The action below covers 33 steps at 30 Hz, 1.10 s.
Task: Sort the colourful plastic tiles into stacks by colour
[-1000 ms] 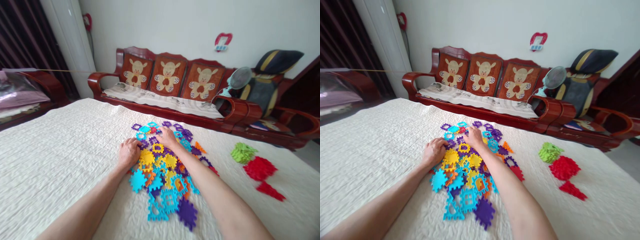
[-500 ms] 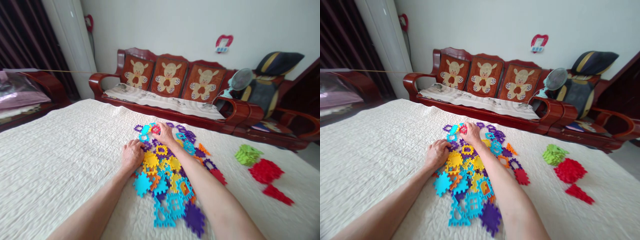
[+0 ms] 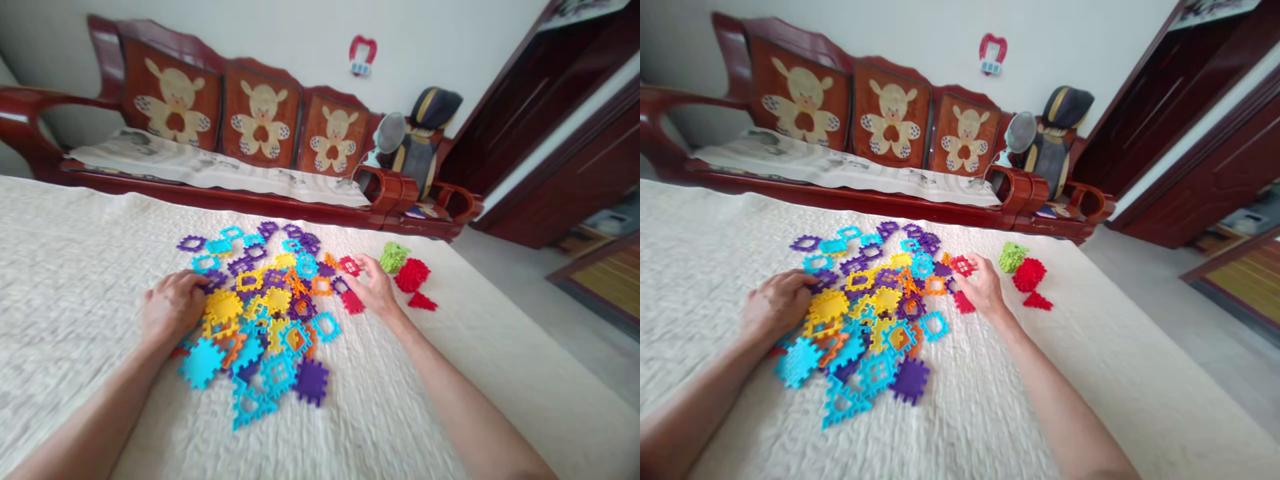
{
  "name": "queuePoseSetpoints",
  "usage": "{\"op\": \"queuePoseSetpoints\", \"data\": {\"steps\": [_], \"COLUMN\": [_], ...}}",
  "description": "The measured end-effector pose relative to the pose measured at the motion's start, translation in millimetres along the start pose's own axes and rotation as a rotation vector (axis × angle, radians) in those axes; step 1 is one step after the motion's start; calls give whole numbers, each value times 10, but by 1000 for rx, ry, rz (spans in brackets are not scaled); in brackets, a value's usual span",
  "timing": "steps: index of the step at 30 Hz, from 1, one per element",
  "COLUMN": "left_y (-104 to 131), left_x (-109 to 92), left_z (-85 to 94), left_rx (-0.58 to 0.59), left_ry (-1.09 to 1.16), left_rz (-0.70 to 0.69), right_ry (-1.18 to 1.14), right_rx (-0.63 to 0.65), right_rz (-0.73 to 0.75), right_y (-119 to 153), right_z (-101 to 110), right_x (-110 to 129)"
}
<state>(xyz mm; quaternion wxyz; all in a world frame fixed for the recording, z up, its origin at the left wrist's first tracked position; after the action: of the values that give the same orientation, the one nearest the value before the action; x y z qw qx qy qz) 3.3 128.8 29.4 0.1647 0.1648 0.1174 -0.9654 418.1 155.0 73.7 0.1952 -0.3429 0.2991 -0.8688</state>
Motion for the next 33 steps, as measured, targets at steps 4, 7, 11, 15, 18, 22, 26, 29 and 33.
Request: {"op": "queuePoseSetpoints", "data": {"steps": [4, 7, 11, 15, 18, 22, 26, 29, 33], "left_y": [-27, -41, -70, -89, -92, -102, -126, -126, -94], "left_x": [25, 35, 61, 96, 105, 119, 158, 155, 116], "left_z": [-15, -25, -45, -55, -49, -54, -83, -89, -57], "left_rx": [-5, -17, -7, 0, -14, -26, -16, 0, 24], "left_ry": [-9, -18, -41, -68, -73, -89, -104, -121, -130], "left_rz": [-7, -26, -13, 15, 11, 6, 21, 24, 32], "right_ry": [10, 49, 146, 218, 251, 236, 203, 234, 297], "right_rx": [7, 61, 127, 151, 165, 186, 142, 76, 33], "right_rz": [-153, -97, -11, 13, 33, 19, 26, 54, 95], "right_y": [441, 602, 684, 717, 712, 675, 633, 611, 592], "right_z": [270, 188, 42, 4, -23, -64, 23, 167, 302], "right_x": [-284, -128, 95, 118, 110, 116, 168, 195, 199]}}
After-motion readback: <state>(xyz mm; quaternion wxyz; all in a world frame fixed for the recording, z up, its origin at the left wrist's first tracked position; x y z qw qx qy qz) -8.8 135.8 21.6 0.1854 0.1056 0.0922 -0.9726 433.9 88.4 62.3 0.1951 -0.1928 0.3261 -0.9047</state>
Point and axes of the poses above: each hand's wrist, its own y-axis away from the middle knuckle, its own z-axis out of the back of the hand, x = y × z, the point moved 9 cm from there along -y, towards the middle knuckle, and after that the axes turned 11 degrees about z, right-handed, at the moved point
